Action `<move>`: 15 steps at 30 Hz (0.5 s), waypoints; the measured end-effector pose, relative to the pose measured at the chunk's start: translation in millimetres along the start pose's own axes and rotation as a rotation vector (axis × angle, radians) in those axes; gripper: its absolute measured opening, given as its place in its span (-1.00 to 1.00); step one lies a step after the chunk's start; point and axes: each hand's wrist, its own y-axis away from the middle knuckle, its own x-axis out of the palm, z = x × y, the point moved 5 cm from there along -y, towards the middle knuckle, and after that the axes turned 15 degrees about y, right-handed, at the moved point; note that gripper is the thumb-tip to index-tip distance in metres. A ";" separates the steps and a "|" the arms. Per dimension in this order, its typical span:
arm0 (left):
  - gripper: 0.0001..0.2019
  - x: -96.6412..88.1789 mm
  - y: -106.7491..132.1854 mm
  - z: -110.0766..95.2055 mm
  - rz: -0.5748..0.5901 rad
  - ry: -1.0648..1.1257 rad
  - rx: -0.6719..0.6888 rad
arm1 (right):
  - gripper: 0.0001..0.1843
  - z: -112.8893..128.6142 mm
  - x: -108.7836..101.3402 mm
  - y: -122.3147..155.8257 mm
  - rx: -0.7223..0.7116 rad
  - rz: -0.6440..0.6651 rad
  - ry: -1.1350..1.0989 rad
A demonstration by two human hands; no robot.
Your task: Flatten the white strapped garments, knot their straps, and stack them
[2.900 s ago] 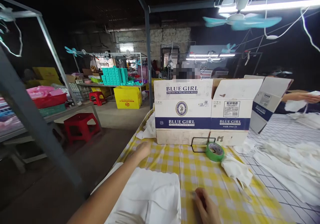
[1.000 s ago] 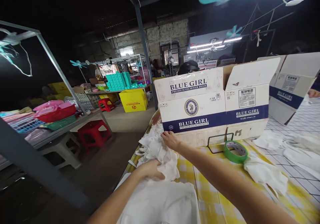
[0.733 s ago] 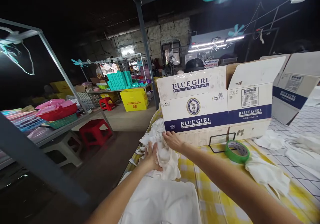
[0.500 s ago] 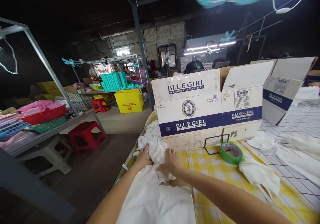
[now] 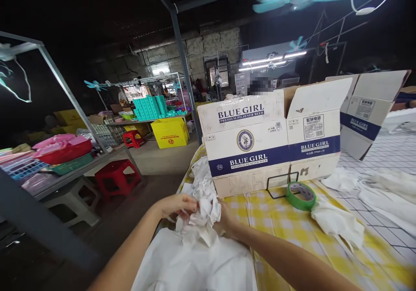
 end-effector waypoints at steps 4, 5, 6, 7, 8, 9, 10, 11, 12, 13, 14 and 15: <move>-0.38 -48.8 -26.3 0.1 -0.503 0.030 0.084 | -0.77 17.2 -17.8 2.9 -0.248 0.045 -0.030; -0.33 -49.8 -37.3 0.3 -0.547 0.013 0.099 | -0.75 23.2 -23.2 5.2 -0.318 0.044 -0.031; -0.27 -46.8 -49.5 0.1 -0.562 0.000 0.117 | -0.74 28.6 -28.0 8.0 -0.383 0.041 -0.028; -0.22 -41.0 -61.7 -0.7 -0.572 -0.029 0.133 | -0.75 32.7 -31.6 11.1 -0.434 0.040 -0.021; -0.18 -33.0 -73.6 -1.9 -0.570 -0.073 0.147 | -0.75 35.2 -33.5 13.9 -0.466 0.041 -0.014; -0.14 -23.3 -84.9 -3.2 -0.556 -0.125 0.155 | -0.74 35.8 -33.6 16.1 -0.473 0.044 -0.009; -0.13 -13.0 -95.1 -4.2 -0.535 -0.178 0.157 | -0.73 34.6 -32.1 17.5 -0.453 0.048 -0.009; -0.15 -3.2 -103.8 -4.9 -0.511 -0.225 0.153 | -0.72 31.9 -29.4 17.9 -0.407 0.046 -0.015; -0.21 5.0 -110.6 -4.9 -0.492 -0.261 0.143 | -0.72 28.1 -25.8 17.6 -0.344 0.039 -0.026; -0.32 10.6 -115.1 -4.5 -0.486 -0.281 0.128 | -0.73 23.9 -21.4 17.0 -0.278 0.033 -0.041; -0.45 12.7 -117.3 -3.9 -0.496 -0.283 0.111 | -0.73 19.5 -16.5 16.1 -0.209 0.027 -0.055; -0.57 11.5 -117.1 -3.3 -0.520 -0.291 0.092 | -0.73 15.2 -11.6 15.0 -0.146 0.024 -0.067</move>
